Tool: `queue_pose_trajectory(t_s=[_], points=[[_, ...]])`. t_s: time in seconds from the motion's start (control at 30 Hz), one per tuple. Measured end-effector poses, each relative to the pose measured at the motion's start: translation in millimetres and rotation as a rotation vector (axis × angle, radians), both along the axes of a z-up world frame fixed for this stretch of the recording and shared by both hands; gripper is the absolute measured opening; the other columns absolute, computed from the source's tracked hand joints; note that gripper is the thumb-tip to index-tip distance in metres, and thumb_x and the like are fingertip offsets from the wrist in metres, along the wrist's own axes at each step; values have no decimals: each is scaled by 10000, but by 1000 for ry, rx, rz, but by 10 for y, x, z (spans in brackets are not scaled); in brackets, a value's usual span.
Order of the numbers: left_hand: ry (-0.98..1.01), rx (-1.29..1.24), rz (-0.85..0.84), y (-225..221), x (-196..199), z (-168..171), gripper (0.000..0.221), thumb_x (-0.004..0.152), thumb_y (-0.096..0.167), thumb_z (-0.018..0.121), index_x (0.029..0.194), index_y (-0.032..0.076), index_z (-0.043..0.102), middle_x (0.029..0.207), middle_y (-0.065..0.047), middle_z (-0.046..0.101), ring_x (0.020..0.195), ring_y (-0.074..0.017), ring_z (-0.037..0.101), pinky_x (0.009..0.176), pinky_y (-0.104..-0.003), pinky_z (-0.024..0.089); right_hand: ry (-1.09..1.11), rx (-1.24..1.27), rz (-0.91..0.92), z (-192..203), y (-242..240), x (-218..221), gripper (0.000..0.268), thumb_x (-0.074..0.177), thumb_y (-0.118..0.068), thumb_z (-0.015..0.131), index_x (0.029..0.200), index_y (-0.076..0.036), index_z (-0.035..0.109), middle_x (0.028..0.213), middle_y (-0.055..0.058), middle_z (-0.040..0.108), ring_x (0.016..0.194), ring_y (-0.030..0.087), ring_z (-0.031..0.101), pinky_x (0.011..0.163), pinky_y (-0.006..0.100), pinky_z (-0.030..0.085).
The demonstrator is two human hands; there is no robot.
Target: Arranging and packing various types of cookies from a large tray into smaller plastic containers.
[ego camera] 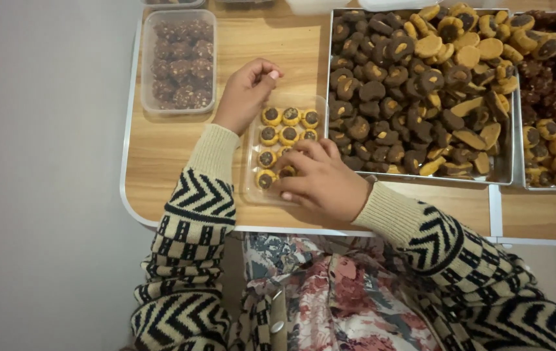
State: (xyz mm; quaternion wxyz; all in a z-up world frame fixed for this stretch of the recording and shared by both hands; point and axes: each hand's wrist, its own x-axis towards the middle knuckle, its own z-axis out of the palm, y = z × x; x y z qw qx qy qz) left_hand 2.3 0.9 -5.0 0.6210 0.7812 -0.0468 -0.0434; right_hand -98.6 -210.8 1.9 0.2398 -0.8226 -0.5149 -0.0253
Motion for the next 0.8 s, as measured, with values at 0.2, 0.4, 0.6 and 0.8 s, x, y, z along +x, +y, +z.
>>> queue_pose_trajectory(t_s=[0.2, 0.4, 0.6, 0.8], points=[[-1, 16, 7, -4, -1, 2, 127, 1029, 194, 564, 1022, 133, 675, 752, 53, 566, 637, -71, 479, 572, -230, 416, 15, -26, -3, -25, -9, 23, 278, 1022, -416, 519, 1035, -237, 731, 1278, 61, 605, 1230, 386, 436, 914, 589, 334], [8, 14, 14, -14, -16, 32, 129, 1031, 187, 561, 1019, 131, 677, 753, 56, 564, 637, -68, 473, 577, -228, 413, -37, -4, 2, -37, -29, 34, 325, 1046, -450, 453, 1063, -267, 721, 1269, 43, 597, 1217, 375, 445, 868, 542, 352], [33, 23, 10, -18, -26, 66, 125, 1036, 181, 554, 1022, 137, 670, 776, 55, 581, 650, -71, 483, 584, -227, 425, 20, 23, -14, 99, -64, 60, 444, 1059, -500, 333, 1095, -299, 726, 1264, 29, 601, 1250, 362, 433, 903, 538, 334], [21, -9, 5, 8, 29, -93, 123, 1035, 182, 559, 1046, 131, 671, 820, 48, 589, 647, -70, 479, 594, -223, 428, 19, 46, -103, 71, -292, 280, 485, 1014, -549, 356, 1169, -270, 721, 1290, 13, 633, 1256, 371, 429, 998, 571, 355]])
